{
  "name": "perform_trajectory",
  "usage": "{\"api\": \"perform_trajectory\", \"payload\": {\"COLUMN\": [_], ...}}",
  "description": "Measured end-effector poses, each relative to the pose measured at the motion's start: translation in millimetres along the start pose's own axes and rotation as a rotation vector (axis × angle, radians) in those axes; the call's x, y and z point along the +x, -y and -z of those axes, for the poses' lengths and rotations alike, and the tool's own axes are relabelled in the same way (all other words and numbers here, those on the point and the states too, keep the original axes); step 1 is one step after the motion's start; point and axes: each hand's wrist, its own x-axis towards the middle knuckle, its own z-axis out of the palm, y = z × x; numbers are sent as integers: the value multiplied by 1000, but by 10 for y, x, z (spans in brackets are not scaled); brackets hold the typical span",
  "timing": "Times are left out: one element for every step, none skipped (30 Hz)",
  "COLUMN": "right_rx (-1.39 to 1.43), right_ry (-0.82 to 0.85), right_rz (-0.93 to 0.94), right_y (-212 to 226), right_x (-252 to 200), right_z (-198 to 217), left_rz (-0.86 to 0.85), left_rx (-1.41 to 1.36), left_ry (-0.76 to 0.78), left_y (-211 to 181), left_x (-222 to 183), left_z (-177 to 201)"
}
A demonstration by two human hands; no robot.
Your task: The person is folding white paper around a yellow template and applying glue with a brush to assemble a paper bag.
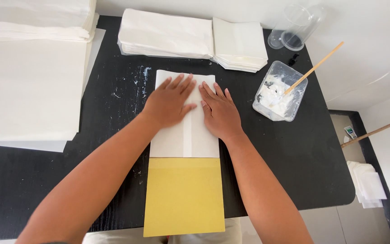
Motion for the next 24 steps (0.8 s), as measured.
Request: {"api": "perform_trajectory", "payload": {"right_rx": [-7, -12, -10, -31, -52, -51, -28, -4, -1, -15, -29, -25, -53, -79, -73, -184, -295, -294, -262, -233, -235, -227, -219, -225], "right_ry": [4, 14, 19, 19, 20, 24, 13, -8, -14, -74, -133, -135, -211, -286, -285, -369, -453, -462, -431, -397, -402, -357, -312, -313], "right_rz": [-6, -15, -13, 0, 14, 17, -2, -20, -15, 35, 85, 84, 107, 125, 120, 100, 80, 78, 82, 85, 83, 52, 21, 21], "right_y": [4, 11, -12, -17, -20, 14, 51, 94, 9, -80, -170, -146, -124, -98, -146, -202, -256, -176, -97, -32, -15, -4, 6, 19], "right_x": [7, -10, -8, 2, 10, -11, -32, -17, 28, 54, 83, 81, 79, 52, 53, 81, 109, 75, 40, -7, 5, -5, -10, -15], "right_z": [4, -12, -9, -21, -32, -22, -7, 23, -61, -150, -241, -216, -191, -177, -219, -239, -256, -177, -99, -18, 2, 13, 23, 38], "left_rz": [-47, -94, -90, -146, -202, -197, -249, -303, -301, -338, -374, -375, -349, -324, -327, -210, -92, -97, -36, 24, 19, 85, 151, 150], "left_rx": [-8, -20, -21, -59, -97, -98, -125, -143, -135, -139, -142, -139, -176, -214, -213, -180, -146, -139, -132, -131, -129, -128, -128, -131], "left_ry": [21, 48, 51, 88, 125, 127, 153, 175, 172, 47, -78, -75, -82, -84, -77, -43, -10, -13, -72, -132, -136, -161, -186, -190], "left_y": [-55, -120, -206, -278, -351, -427, -506, -554, -574, -608, -641, -599, -557, -522, -458, -385, -313, -216, -120, -40, 36, 95, 157, 186], "left_x": [-116, -256, -421, -599, -777, -957, -1137, -1291, -1425, -1568, -1710, -1690, -1670, -1665, -1588, -1482, -1376, -1250, -1122, -990, -868, -759, -647, -583], "left_z": [43, 70, 119, 175, 235, 253, 276, 317, 257, 188, 115, 161, 206, 251, 301, 353, 410, 420, 432, 433, 410, 370, 328, 294]}}
